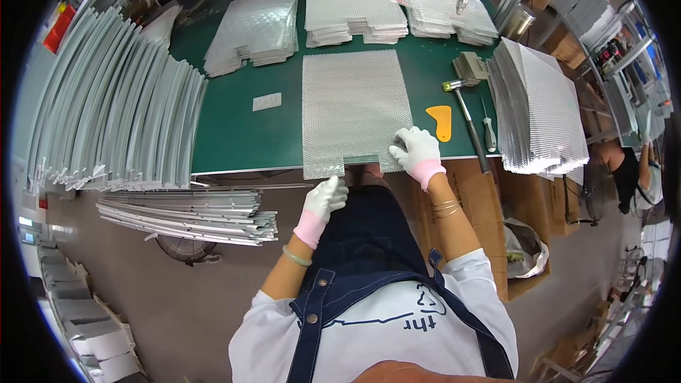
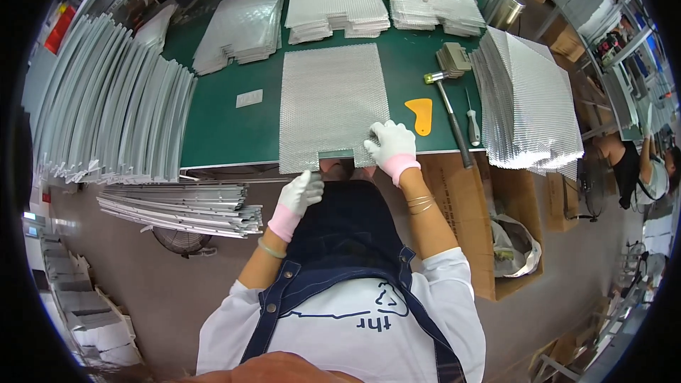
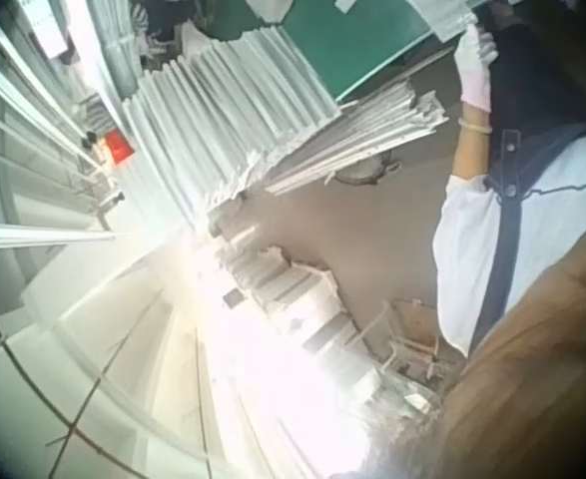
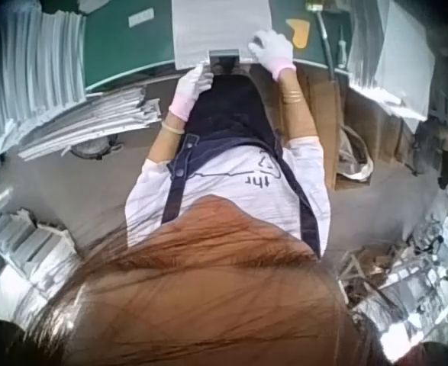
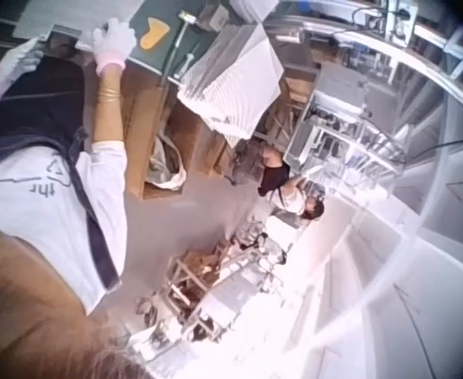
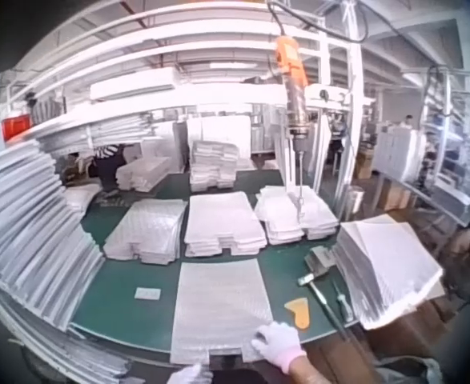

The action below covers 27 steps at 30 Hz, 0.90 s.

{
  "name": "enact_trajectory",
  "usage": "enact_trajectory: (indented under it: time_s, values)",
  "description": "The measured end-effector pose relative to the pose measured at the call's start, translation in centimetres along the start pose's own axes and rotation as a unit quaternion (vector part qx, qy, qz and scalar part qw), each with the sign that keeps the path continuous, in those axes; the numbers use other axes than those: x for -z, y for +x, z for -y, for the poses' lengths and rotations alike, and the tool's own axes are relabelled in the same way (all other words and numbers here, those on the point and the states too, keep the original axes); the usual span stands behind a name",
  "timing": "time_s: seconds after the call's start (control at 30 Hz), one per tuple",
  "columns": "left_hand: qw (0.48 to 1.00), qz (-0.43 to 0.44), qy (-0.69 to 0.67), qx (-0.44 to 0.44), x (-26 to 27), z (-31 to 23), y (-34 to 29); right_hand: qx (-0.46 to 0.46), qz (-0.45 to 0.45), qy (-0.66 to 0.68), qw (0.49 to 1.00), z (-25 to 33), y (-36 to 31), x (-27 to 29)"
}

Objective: Assembling mesh filters by attaching components and using tools like an electric screwdriver and hammer.

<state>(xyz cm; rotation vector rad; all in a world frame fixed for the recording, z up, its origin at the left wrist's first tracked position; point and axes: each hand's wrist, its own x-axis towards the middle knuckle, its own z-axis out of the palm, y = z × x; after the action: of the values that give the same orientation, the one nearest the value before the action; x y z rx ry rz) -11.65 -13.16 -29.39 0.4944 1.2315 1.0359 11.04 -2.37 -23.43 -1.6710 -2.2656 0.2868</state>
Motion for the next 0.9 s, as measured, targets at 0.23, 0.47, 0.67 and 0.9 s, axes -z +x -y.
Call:
enact_trajectory:
  time_s: [0.23,0.47,0.67,0.9]
  values:
    - [0.989,-0.019,-0.146,-0.012,0.5,1.7,4.8,0.011,0.037,-0.025,0.999,-0.4,0.7,-0.3]
    - [0.99,-0.066,-0.082,-0.091,-0.6,0.6,3.6,-0.04,-0.229,0.119,0.965,-4.7,4.7,2.9]
    - [0.992,-0.084,-0.066,-0.07,-0.6,0.6,3.2,-0.258,-0.175,-0.242,0.919,-12.5,10.5,7.3]
    - [0.992,-0.076,-0.071,-0.067,-1.4,0.3,2.2,-0.222,-0.151,-0.323,0.908,-13.1,9.9,8.4]
